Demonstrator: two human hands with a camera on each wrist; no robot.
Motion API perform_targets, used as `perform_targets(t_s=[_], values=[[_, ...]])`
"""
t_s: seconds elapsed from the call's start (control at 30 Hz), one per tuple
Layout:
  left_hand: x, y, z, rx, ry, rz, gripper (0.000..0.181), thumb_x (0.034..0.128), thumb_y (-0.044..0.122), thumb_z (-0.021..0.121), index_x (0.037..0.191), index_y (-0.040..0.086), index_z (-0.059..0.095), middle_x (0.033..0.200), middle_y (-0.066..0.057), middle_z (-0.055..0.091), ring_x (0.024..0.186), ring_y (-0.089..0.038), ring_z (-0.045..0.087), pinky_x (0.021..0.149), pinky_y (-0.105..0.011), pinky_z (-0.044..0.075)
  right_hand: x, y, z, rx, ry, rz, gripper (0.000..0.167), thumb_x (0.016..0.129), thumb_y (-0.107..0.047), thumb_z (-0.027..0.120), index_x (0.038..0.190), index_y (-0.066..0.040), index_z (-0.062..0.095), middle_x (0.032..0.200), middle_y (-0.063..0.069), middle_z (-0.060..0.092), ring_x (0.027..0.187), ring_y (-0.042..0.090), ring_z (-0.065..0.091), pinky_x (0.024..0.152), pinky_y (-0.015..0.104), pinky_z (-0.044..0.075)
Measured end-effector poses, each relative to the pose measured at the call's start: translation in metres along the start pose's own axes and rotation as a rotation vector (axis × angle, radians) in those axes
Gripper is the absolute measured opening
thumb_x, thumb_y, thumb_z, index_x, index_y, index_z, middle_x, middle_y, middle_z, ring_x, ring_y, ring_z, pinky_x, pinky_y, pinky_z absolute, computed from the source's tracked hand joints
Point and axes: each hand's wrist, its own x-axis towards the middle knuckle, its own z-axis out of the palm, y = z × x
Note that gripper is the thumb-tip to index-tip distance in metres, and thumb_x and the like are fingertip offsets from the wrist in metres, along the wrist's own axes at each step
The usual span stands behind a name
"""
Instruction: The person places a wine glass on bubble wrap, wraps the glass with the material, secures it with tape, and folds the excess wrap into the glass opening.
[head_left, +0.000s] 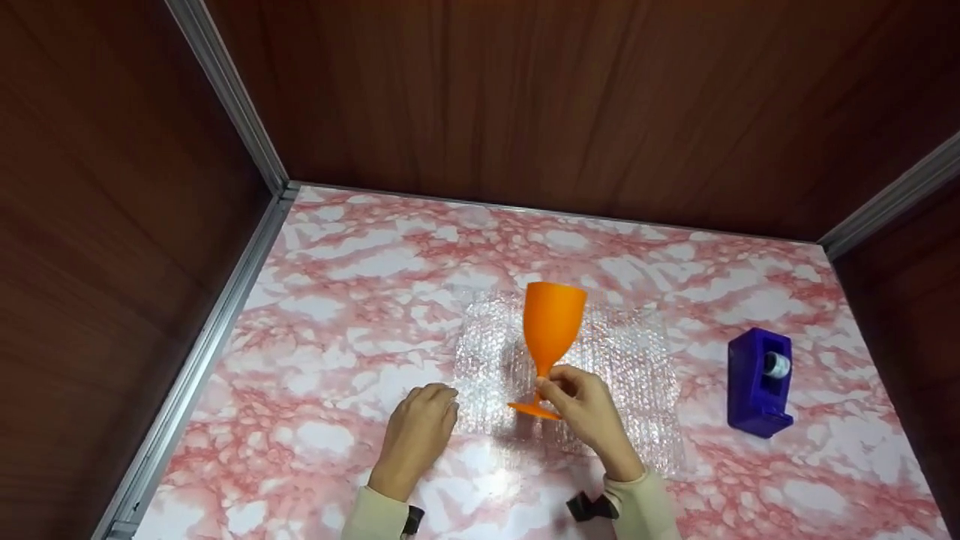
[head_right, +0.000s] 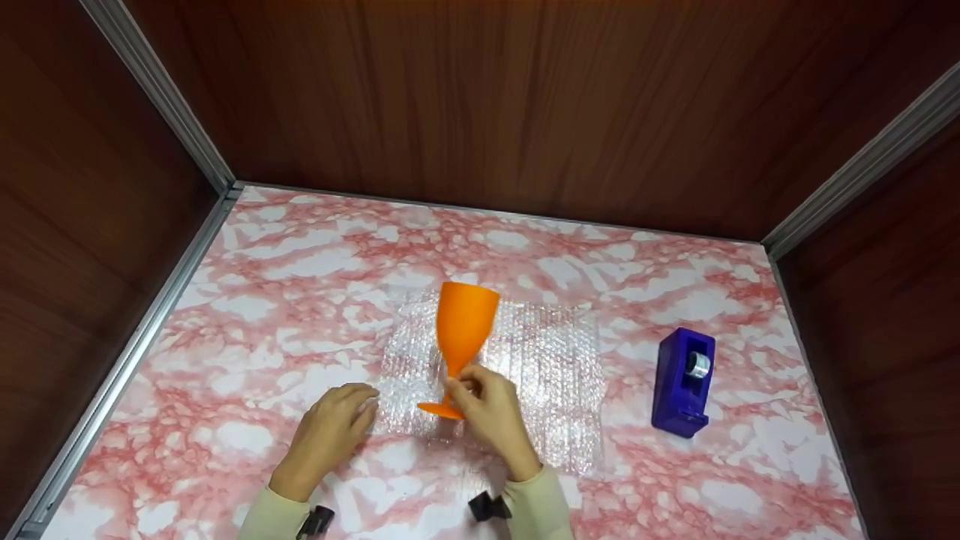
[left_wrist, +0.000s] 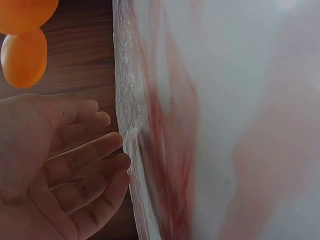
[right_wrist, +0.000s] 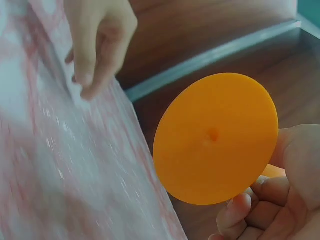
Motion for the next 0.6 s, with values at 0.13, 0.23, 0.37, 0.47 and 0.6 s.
perform_targets(t_s=[0.13, 0.23, 0.37, 0.47, 0.6], values=[[-0.002, -0.002, -0.001, -0.004, 0.004, -0.009, 0.013, 0.0934, 0.011, 0.069, 0.104, 0.007, 0.075, 0.107, -0.005, 0.070, 0.094, -0.026, 0.066, 0.083, -0.037, 0.055, 0.002, -0.010, 0.016, 0.029, -0.045, 0.017, 0.012, 0.096, -0.007, 0.067, 0.091, 0.003, 0.071, 0.080, 0.010, 0.071, 0.064, 0.014, 0.056, 0.058, 0.020, 0.040], [-0.002, -0.003, 0.000, 0.002, 0.009, -0.010, 0.011, 0.0931, 0.008, 0.069, 0.102, 0.007, 0.075, 0.105, -0.005, 0.070, 0.092, -0.026, 0.066, 0.081, -0.037, 0.056, 0.000, -0.025, 0.022, 0.046, -0.075, 0.014, 0.012, 0.096, -0.003, 0.065, 0.091, 0.006, 0.069, 0.080, 0.014, 0.070, 0.064, 0.010, 0.055, 0.058, 0.020, 0.043], [-0.004, -0.005, 0.000, 0.018, 0.027, -0.011, 0.008, 0.0916, 0.005, 0.070, 0.099, 0.007, 0.074, 0.100, -0.005, 0.070, 0.089, -0.025, 0.066, 0.079, -0.037, 0.056, 0.000, -0.036, 0.032, 0.073, -0.110, 0.027, 0.014, 0.097, -0.003, 0.064, 0.090, 0.008, 0.068, 0.080, 0.018, 0.069, 0.067, 0.014, 0.061, 0.063, 0.030, 0.055], [-0.005, -0.006, 0.000, 0.019, 0.042, -0.015, 0.008, 0.0911, 0.005, 0.071, 0.098, 0.007, 0.074, 0.099, -0.005, 0.070, 0.089, -0.025, 0.066, 0.083, -0.039, 0.055, 0.002, -0.030, 0.042, 0.091, -0.123, 0.028, 0.014, 0.097, -0.003, 0.064, 0.090, 0.010, 0.067, 0.080, 0.020, 0.068, 0.068, 0.023, 0.064, 0.065, 0.036, 0.057], [-0.004, -0.008, 0.001, 0.017, 0.054, -0.022, 0.009, 0.0912, 0.005, 0.070, 0.100, 0.006, 0.074, 0.099, -0.005, 0.070, 0.090, -0.025, 0.066, 0.086, -0.041, 0.054, 0.008, -0.010, 0.058, 0.056, -0.120, 0.039, 0.014, 0.096, -0.003, 0.065, 0.089, 0.009, 0.068, 0.078, 0.018, 0.068, 0.065, 0.022, 0.061, 0.059, 0.025, 0.052]])
